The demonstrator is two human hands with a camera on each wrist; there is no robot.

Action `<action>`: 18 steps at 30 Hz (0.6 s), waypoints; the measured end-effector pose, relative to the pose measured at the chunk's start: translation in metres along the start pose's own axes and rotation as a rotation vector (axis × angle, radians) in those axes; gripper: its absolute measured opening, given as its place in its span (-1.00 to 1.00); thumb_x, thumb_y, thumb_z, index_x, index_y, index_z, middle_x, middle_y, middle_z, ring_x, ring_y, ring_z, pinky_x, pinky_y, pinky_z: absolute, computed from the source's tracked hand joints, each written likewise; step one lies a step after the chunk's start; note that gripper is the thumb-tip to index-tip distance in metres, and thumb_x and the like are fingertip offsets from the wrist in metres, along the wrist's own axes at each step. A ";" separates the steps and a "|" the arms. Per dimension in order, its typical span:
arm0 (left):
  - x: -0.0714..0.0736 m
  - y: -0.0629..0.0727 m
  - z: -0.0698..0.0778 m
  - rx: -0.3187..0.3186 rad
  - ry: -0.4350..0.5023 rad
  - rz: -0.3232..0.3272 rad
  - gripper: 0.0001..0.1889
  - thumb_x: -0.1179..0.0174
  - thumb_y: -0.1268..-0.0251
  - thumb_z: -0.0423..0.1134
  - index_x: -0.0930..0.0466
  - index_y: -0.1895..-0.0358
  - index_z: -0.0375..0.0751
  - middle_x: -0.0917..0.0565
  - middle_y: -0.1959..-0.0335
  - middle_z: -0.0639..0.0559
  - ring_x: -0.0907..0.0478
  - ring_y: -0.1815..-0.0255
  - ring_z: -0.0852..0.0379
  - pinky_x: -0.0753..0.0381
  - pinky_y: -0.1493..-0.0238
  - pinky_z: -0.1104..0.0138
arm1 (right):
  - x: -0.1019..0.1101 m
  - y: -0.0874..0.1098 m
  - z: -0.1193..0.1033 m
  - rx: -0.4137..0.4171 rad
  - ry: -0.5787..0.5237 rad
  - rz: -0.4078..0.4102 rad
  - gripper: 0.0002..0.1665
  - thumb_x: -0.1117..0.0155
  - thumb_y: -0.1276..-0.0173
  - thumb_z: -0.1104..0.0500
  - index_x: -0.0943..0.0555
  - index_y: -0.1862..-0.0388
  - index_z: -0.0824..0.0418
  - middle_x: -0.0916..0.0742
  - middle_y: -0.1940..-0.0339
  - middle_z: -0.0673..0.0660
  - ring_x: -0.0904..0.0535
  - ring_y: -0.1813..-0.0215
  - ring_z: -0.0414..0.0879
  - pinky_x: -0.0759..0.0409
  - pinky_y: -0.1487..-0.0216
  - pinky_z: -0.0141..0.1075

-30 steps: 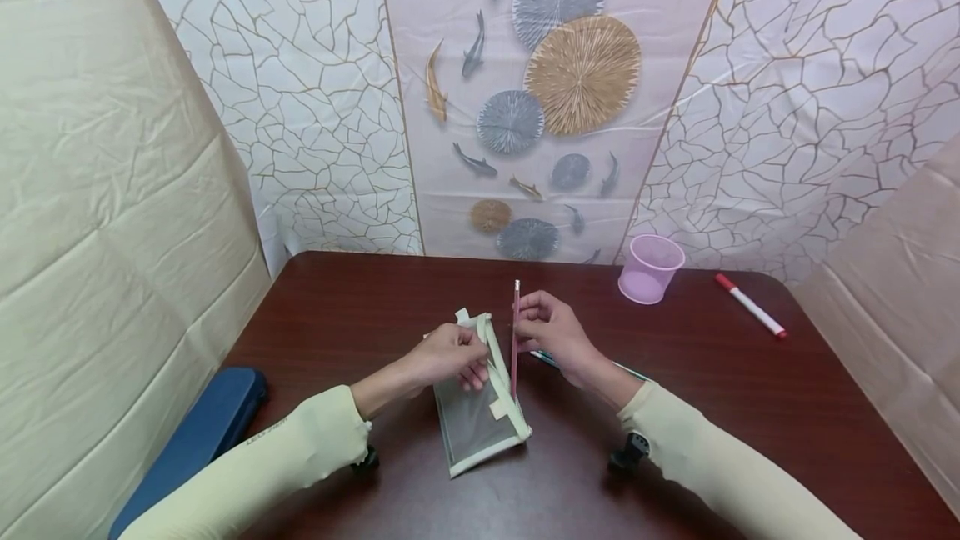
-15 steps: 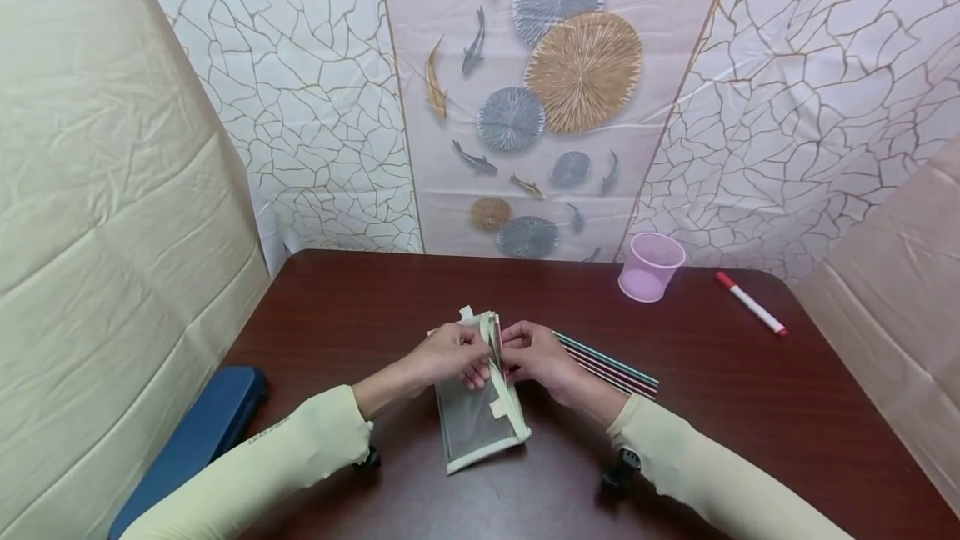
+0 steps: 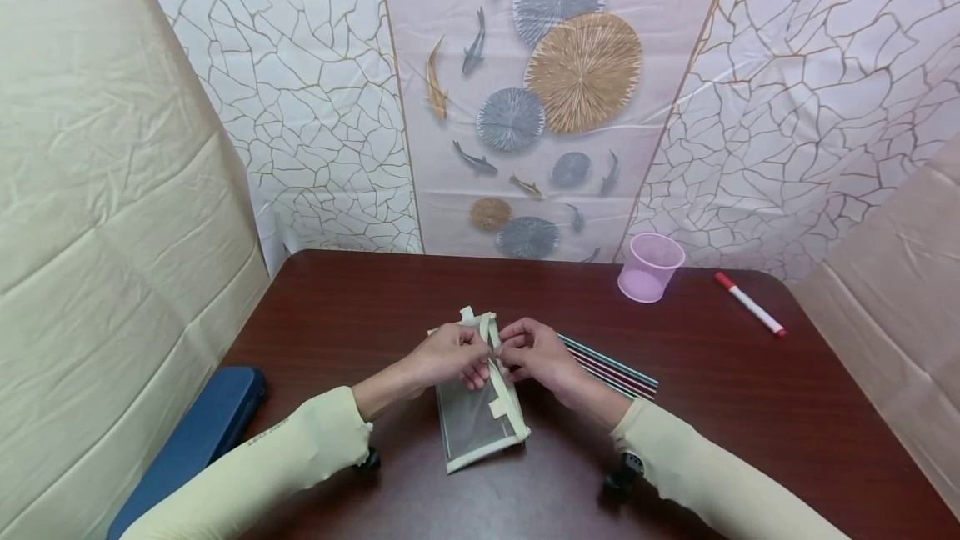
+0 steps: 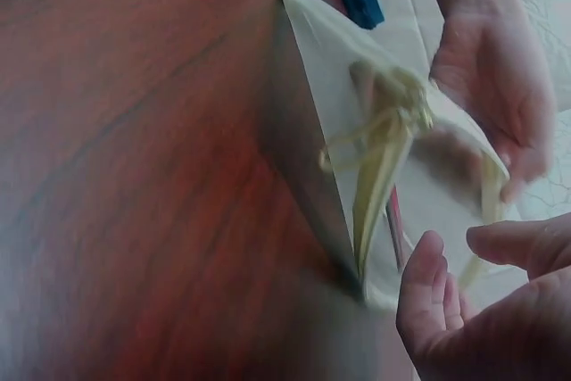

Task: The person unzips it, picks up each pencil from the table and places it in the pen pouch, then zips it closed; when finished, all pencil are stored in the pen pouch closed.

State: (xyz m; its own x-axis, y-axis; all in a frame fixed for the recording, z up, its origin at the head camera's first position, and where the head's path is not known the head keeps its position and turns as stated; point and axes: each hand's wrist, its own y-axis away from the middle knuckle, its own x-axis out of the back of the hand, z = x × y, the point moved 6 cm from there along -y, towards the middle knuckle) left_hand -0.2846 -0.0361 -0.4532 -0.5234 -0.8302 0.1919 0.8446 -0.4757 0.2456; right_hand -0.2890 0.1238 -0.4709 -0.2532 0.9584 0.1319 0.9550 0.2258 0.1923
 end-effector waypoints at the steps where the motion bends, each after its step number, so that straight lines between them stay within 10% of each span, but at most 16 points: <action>1: 0.000 0.000 0.000 -0.002 -0.001 0.003 -0.82 -0.11 -0.48 -0.29 -0.61 0.25 -0.33 -0.73 0.48 -0.04 -0.69 0.54 0.20 -0.78 0.36 0.33 | 0.004 0.000 -0.001 0.009 0.001 0.011 -0.55 -0.32 -0.38 0.36 -0.49 -0.20 0.47 -0.70 0.12 0.20 -0.68 0.25 -0.08 -0.80 0.24 -0.18; 9: 0.003 0.004 0.004 -0.011 0.012 0.026 -0.83 -0.08 -0.48 -0.31 -0.60 0.25 -0.34 -0.72 0.49 -0.03 -0.68 0.54 0.20 -0.76 0.37 0.35 | 0.045 0.006 -0.017 0.148 0.186 0.103 -0.57 -0.38 -0.43 0.25 -0.52 -0.16 0.45 -0.74 0.13 0.24 -0.73 0.20 0.02 -0.83 0.17 -0.05; 18: 0.007 0.007 0.007 -0.041 0.051 0.081 -0.79 -0.08 -0.46 -0.29 -0.63 0.17 -0.38 -0.69 0.51 0.01 -0.67 0.53 0.21 -0.74 0.38 0.36 | 0.104 0.007 -0.028 0.255 0.727 0.129 -0.75 -0.40 -0.45 0.12 -0.77 -0.02 0.18 -0.80 0.26 0.07 -0.67 0.18 -0.09 -0.60 0.10 -0.26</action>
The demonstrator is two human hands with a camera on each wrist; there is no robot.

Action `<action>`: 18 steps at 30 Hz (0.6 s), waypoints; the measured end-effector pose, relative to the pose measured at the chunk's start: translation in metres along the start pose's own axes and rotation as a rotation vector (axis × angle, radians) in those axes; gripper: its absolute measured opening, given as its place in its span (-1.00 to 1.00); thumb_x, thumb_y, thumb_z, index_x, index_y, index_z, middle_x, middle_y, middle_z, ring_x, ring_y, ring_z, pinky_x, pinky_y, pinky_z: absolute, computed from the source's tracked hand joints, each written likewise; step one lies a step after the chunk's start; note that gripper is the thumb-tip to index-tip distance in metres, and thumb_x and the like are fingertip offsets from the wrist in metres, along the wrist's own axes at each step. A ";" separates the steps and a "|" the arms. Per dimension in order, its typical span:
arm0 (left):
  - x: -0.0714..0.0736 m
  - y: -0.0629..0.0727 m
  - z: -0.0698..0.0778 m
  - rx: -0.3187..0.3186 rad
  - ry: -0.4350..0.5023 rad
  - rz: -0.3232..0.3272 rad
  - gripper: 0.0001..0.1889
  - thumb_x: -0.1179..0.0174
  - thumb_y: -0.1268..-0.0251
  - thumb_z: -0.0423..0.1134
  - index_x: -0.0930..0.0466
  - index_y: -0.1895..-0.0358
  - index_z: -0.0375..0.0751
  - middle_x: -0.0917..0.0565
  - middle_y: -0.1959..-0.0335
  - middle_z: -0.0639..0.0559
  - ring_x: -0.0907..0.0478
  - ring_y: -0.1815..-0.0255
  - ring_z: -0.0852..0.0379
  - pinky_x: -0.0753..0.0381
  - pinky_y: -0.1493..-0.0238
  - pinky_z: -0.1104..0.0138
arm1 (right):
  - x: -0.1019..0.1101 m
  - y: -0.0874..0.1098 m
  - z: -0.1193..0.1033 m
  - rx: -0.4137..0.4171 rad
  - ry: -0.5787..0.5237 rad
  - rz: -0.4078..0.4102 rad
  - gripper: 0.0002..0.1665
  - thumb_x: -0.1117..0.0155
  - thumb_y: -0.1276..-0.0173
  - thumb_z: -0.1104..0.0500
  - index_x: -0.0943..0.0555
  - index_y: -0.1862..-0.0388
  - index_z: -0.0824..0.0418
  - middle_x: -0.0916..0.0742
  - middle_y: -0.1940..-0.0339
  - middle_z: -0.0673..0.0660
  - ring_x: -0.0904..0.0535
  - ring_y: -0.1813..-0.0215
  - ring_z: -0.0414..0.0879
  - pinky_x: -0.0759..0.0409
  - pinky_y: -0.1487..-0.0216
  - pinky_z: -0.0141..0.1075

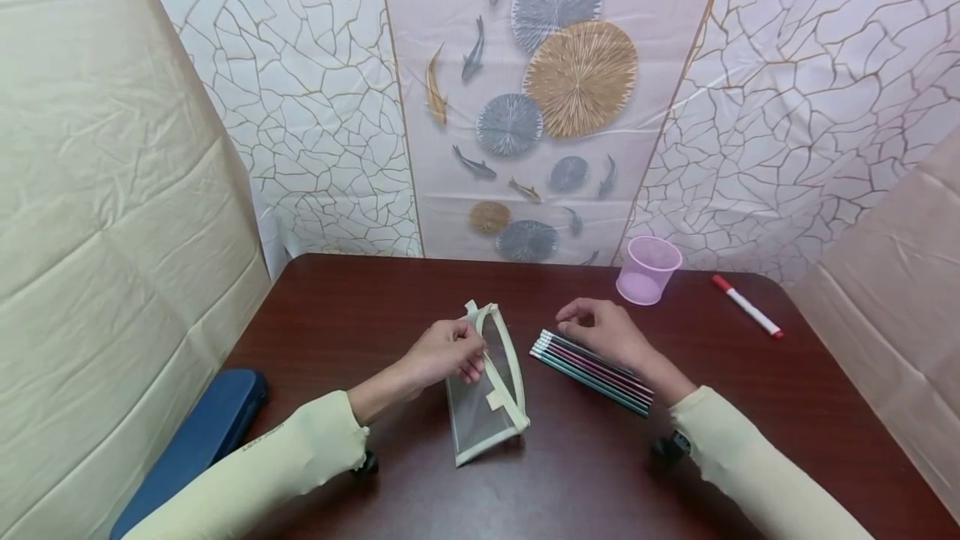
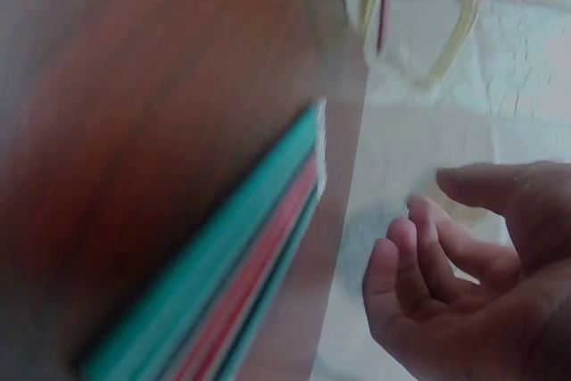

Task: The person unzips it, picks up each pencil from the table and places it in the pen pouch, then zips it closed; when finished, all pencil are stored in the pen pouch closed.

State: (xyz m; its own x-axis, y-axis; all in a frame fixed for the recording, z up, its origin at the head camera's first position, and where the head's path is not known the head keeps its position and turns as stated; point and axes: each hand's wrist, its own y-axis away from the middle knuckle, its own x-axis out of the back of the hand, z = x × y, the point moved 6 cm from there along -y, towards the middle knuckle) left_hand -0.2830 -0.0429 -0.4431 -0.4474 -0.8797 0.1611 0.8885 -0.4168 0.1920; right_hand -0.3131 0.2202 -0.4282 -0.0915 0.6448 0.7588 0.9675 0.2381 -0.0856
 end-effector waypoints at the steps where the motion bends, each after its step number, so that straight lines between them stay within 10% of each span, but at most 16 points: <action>1: 0.001 0.000 0.000 0.000 0.001 0.009 -0.78 -0.07 -0.47 -0.28 -0.64 0.17 -0.38 -0.69 0.51 0.01 -0.67 0.53 0.21 -0.74 0.38 0.36 | 0.003 -0.001 0.006 0.011 0.024 -0.017 -0.75 -0.40 -0.44 0.13 -0.77 -0.02 0.18 -0.79 0.29 0.06 -0.65 0.19 -0.09 -0.57 0.09 -0.26; 12: 0.004 -0.001 -0.001 0.000 0.015 0.039 -0.77 -0.06 -0.48 -0.26 -0.65 0.21 -0.35 -0.68 0.53 0.03 -0.65 0.55 0.22 -0.71 0.41 0.39 | 0.007 -0.015 0.072 -0.006 -0.116 -0.396 -0.61 -0.43 -0.43 0.23 -0.67 -0.20 0.30 -0.74 0.30 0.24 -0.61 0.28 0.01 -0.60 0.27 -0.29; 18: 0.005 -0.001 -0.002 -0.005 -0.004 0.041 -0.79 -0.05 -0.42 -0.29 -0.63 0.23 -0.34 -0.68 0.53 0.02 -0.66 0.54 0.21 -0.73 0.39 0.37 | 0.006 -0.016 0.082 0.045 -0.152 -0.447 -0.62 -0.43 -0.43 0.21 -0.68 -0.19 0.28 -0.74 0.24 0.28 -0.60 0.21 -0.05 -0.57 0.18 -0.35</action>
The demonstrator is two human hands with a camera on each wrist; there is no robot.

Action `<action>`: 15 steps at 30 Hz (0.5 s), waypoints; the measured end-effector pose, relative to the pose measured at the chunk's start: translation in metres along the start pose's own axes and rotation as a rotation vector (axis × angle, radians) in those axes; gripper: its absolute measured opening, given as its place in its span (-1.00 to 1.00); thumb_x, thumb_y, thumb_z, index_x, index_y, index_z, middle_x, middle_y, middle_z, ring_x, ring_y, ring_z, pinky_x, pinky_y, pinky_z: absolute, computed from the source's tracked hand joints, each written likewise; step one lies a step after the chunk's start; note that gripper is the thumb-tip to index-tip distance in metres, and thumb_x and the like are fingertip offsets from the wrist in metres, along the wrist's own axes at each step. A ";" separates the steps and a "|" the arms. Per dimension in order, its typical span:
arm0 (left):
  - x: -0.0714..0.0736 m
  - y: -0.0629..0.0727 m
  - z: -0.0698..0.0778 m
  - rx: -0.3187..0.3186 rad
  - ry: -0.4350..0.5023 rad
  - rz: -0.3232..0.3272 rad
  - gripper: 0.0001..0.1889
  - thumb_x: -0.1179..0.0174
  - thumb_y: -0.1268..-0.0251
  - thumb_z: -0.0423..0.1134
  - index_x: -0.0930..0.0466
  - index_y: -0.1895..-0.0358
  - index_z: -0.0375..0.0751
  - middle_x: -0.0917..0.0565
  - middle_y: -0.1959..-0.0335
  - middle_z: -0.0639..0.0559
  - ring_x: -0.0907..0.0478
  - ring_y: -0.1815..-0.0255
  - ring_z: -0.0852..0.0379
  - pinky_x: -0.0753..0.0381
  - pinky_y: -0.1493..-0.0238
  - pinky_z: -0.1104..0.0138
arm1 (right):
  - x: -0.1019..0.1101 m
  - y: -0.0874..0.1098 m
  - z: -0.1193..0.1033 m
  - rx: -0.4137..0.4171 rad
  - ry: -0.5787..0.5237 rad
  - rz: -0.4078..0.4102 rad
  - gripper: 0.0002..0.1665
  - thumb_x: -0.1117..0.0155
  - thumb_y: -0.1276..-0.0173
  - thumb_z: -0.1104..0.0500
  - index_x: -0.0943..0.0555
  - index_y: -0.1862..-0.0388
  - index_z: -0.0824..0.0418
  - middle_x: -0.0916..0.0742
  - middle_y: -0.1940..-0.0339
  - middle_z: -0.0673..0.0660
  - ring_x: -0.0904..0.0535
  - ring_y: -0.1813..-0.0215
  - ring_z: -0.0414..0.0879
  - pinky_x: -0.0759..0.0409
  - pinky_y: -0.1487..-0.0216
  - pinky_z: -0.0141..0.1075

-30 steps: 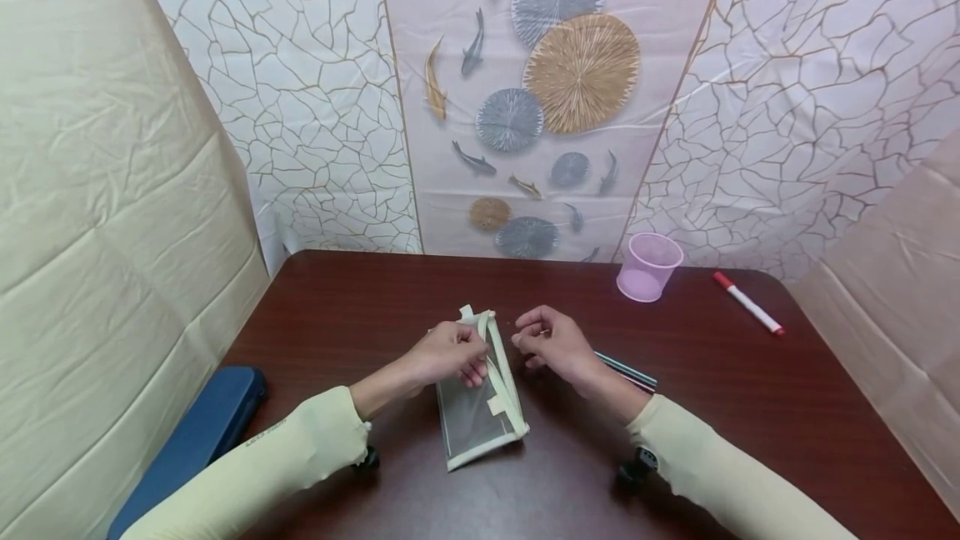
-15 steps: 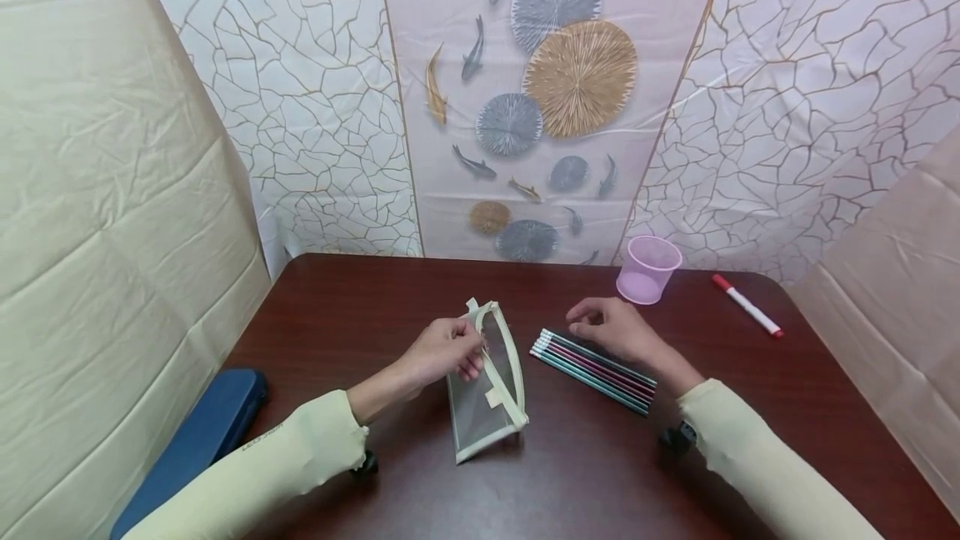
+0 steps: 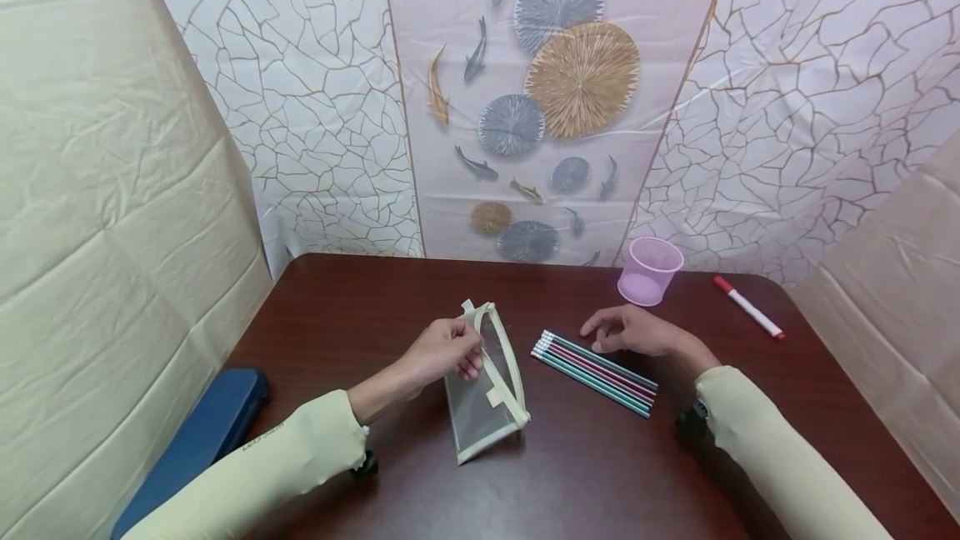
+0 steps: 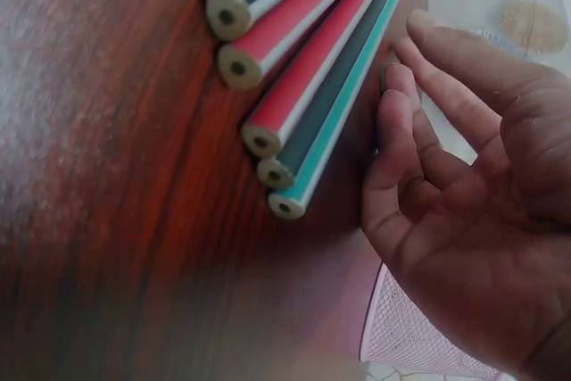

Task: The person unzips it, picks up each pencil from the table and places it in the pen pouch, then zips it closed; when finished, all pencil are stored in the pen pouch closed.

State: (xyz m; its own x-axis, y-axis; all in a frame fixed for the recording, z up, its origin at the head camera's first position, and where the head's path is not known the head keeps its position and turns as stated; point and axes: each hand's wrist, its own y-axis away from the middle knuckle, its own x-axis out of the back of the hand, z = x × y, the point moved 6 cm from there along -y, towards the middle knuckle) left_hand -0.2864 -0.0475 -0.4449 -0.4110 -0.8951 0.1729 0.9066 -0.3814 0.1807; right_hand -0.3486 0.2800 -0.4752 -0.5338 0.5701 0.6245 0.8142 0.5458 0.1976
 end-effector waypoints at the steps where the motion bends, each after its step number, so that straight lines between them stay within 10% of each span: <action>1: 0.000 0.000 0.000 0.000 -0.002 0.000 -0.79 -0.05 -0.42 -0.29 -0.63 0.23 -0.35 -0.69 0.53 0.02 -0.66 0.54 0.21 -0.73 0.39 0.37 | 0.000 0.000 0.001 0.006 -0.003 -0.003 -0.61 -0.44 -0.43 0.21 -0.69 -0.19 0.27 -0.73 0.24 0.28 -0.60 0.21 -0.05 -0.57 0.18 -0.35; 15: -0.003 -0.002 0.000 0.005 0.011 -0.004 -0.79 -0.06 -0.43 -0.28 -0.61 0.18 -0.38 -0.68 0.52 0.02 -0.66 0.55 0.21 -0.74 0.40 0.37 | -0.003 0.000 -0.007 0.045 0.054 -0.003 -0.63 -0.43 -0.39 0.31 -0.70 -0.16 0.22 -0.72 0.21 0.24 -0.59 0.17 0.02 -0.60 0.20 -0.36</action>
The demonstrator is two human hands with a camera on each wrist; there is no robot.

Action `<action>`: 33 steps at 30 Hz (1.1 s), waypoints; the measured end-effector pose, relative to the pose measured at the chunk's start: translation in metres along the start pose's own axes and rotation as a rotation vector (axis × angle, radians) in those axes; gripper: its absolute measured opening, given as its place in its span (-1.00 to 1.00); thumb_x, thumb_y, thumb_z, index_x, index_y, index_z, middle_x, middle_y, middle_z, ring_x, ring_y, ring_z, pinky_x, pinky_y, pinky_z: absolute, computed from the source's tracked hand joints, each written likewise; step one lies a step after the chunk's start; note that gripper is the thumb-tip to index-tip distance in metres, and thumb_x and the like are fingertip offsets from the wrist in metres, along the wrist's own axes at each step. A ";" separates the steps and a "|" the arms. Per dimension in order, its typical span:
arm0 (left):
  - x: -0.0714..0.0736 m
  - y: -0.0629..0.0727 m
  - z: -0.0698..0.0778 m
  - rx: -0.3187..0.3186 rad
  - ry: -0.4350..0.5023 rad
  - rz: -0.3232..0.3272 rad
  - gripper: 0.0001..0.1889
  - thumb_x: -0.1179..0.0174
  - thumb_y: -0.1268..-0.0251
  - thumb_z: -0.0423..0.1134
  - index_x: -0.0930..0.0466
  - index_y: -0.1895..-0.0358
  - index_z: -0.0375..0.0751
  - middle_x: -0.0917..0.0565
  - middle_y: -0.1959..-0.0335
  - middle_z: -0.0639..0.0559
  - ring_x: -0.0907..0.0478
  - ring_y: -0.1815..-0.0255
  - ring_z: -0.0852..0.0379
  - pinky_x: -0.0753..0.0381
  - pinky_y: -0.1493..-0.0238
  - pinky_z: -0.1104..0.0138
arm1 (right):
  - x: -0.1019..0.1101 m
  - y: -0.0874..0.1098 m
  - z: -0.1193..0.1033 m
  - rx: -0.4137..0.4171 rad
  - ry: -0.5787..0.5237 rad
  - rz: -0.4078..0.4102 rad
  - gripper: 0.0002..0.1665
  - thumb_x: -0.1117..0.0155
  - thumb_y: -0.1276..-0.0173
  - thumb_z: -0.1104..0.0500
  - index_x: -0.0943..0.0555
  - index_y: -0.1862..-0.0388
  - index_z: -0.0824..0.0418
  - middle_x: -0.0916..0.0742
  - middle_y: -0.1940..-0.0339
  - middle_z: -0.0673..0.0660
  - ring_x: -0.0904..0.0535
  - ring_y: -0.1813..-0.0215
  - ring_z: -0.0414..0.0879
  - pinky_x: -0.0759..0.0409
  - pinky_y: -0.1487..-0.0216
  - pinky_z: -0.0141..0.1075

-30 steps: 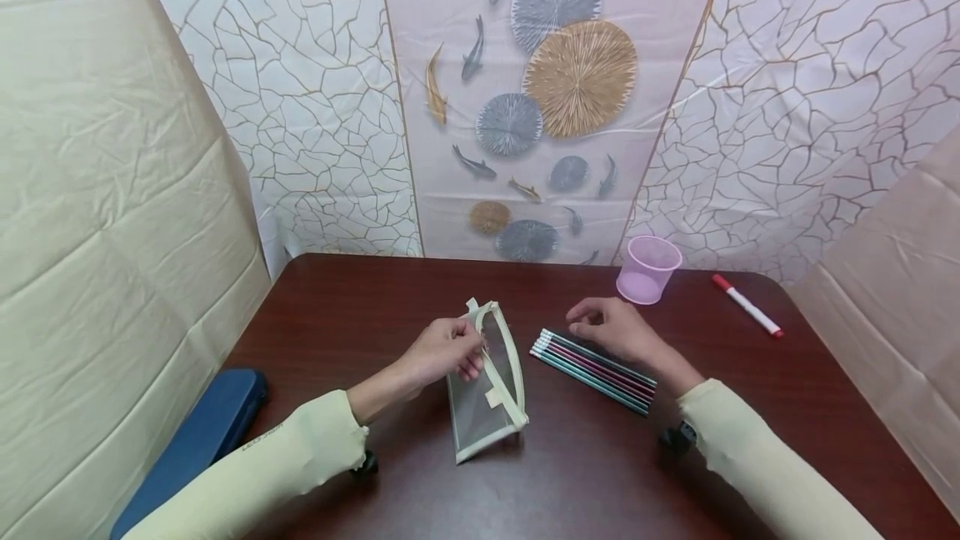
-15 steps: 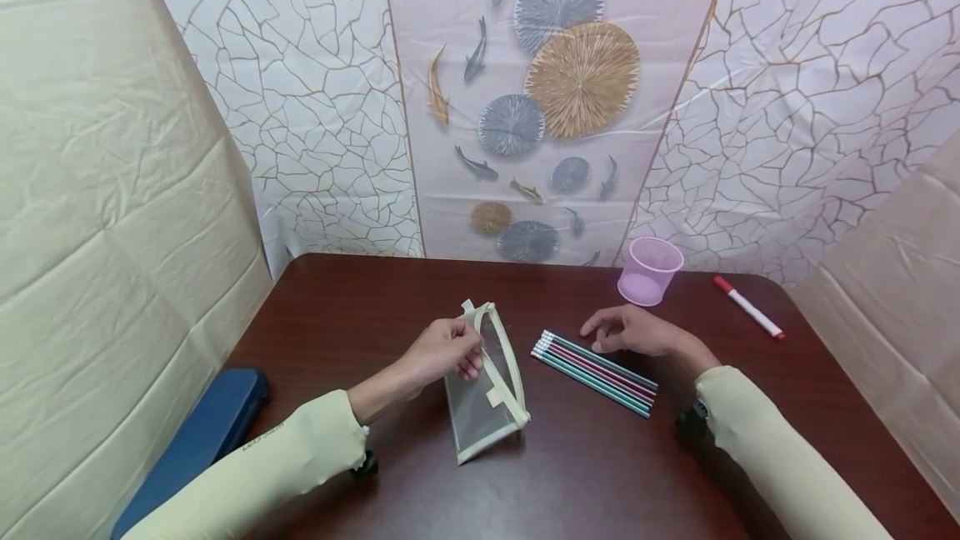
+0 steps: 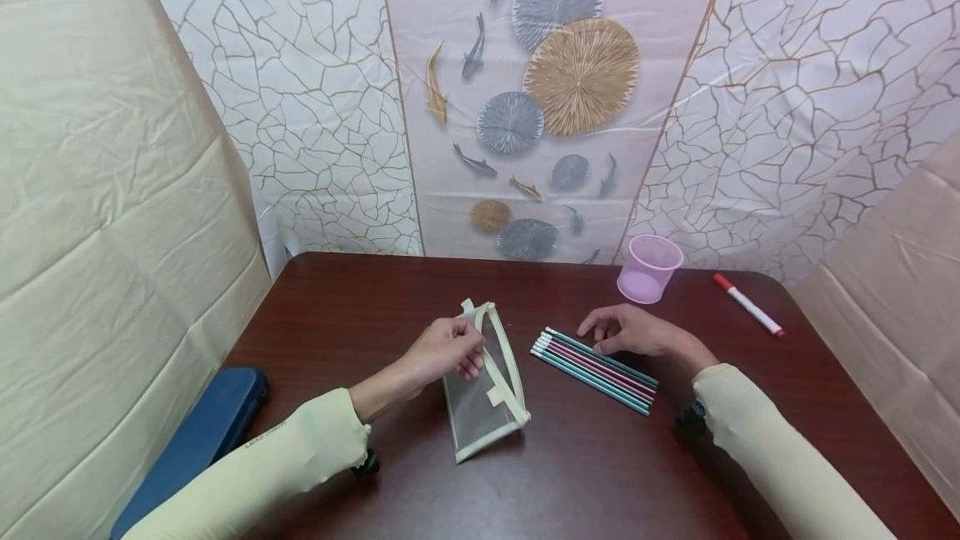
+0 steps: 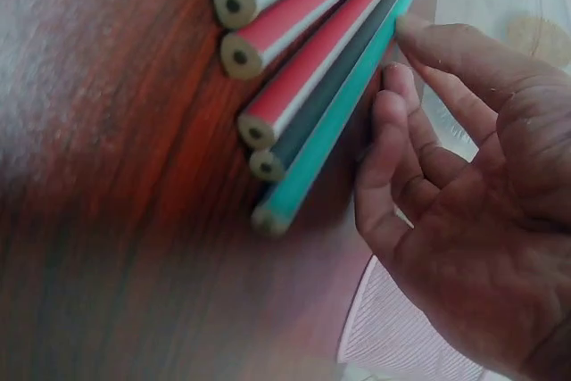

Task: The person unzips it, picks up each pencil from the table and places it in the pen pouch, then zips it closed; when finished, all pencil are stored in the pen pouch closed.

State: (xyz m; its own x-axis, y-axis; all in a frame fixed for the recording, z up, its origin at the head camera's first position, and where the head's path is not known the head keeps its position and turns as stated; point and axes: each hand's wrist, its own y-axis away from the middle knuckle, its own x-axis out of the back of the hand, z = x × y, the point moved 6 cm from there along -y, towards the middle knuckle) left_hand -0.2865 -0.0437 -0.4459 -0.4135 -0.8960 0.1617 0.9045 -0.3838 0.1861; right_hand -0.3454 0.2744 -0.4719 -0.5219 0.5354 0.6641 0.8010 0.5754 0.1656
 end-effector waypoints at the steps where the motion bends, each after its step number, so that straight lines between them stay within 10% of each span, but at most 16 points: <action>1: 0.000 0.000 0.000 0.000 -0.001 0.000 -0.79 -0.06 -0.44 -0.28 -0.61 0.18 -0.38 -0.68 0.52 0.02 -0.66 0.55 0.21 -0.74 0.40 0.37 | 0.000 0.000 -0.002 -0.010 0.019 0.005 -0.64 -0.42 -0.38 0.32 -0.71 -0.15 0.19 -0.72 0.20 0.22 -0.59 0.16 0.00 -0.60 0.19 -0.35; 33: -0.004 -0.003 -0.003 -0.002 0.002 -0.011 -0.84 -0.07 -0.41 -0.30 -0.60 0.27 -0.32 -0.69 0.53 0.03 -0.66 0.55 0.22 -0.74 0.39 0.38 | 0.007 -0.022 -0.037 -0.129 0.325 0.064 -0.60 -0.52 -0.18 0.35 -0.60 0.05 0.10 -0.74 0.26 0.08 -0.61 0.26 -0.05 -0.62 0.26 -0.26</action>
State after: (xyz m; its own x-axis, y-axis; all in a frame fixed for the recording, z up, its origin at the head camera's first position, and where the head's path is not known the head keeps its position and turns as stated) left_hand -0.2876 -0.0393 -0.4505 -0.4233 -0.8922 0.1574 0.9000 -0.3942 0.1863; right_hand -0.3557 0.2428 -0.4439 -0.3658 0.3314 0.8697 0.8702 0.4532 0.1933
